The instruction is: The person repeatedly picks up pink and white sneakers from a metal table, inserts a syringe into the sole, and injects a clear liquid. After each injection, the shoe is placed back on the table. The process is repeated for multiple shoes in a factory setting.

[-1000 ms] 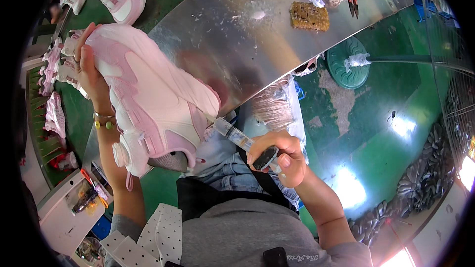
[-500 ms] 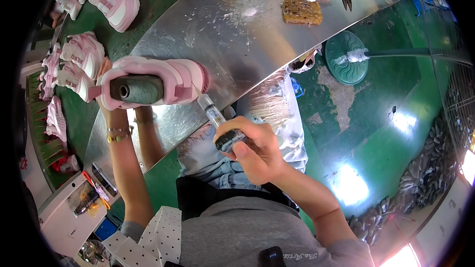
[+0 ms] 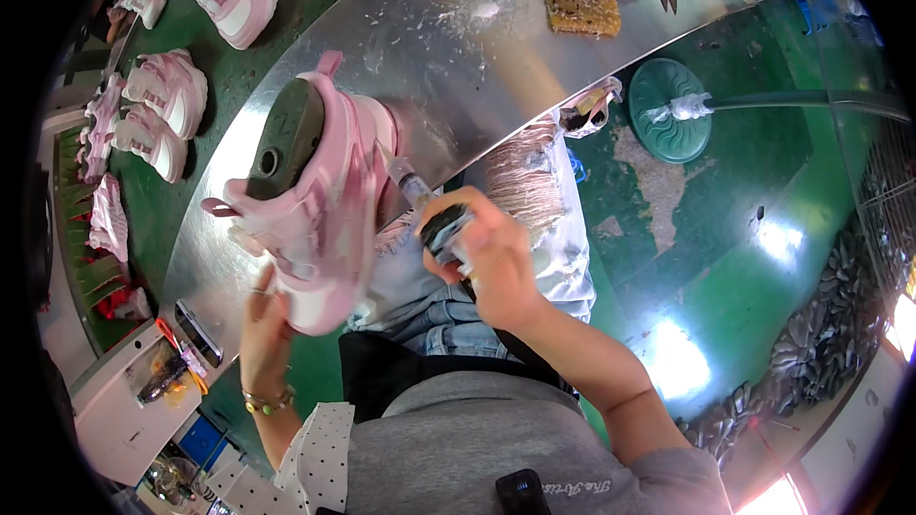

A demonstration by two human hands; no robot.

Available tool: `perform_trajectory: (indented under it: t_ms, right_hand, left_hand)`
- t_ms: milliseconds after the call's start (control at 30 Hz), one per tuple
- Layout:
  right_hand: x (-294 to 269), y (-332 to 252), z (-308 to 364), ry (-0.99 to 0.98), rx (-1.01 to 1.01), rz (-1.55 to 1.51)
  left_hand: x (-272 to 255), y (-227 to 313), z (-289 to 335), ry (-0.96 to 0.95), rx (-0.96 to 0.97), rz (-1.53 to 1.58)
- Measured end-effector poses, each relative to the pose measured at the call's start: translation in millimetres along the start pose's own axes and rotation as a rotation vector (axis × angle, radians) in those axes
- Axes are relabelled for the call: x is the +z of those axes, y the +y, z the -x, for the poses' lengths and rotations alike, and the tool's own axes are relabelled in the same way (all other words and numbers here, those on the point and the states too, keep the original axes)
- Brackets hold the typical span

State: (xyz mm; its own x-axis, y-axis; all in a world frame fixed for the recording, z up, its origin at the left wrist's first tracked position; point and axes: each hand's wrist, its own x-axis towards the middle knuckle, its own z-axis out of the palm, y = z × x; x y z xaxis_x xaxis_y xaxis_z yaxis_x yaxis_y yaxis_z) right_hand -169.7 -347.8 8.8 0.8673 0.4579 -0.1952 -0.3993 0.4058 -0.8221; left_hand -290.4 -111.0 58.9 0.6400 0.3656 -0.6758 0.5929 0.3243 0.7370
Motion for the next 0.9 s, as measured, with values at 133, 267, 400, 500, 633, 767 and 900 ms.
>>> perform_trajectory:
  t_ms: [133, 267, 400, 500, 633, 767, 900]
  right_hand:
    - [2, -23, -16, 0.099, 0.1, -0.355]
    - [4, -61, -30, 0.182, 0.268, -0.426]
    - [20, -96, -14, 0.241, 0.431, -0.227]
    - [34, -108, 8, 0.333, 0.418, -0.017]
    - [36, -124, 26, 0.075, 0.413, 0.22]
    - [45, -130, 31, -0.031, 0.399, 0.427]
    - [55, -117, 43, 0.015, 0.232, 0.378]
  left_hand:
    - [46, -15, -3, -0.513, -0.114, -0.098]
    - [107, -57, -25, -0.535, 0.118, -0.197]
    - [125, -88, -54, -0.562, 0.124, -0.197]
    - [125, -98, -69, -0.613, 0.092, -0.186]
    - [125, -102, -76, -0.672, 0.059, -0.173]
    - [125, -108, -75, -0.711, 0.033, -0.165]
    - [123, -112, -76, -0.752, 0.014, -0.152]
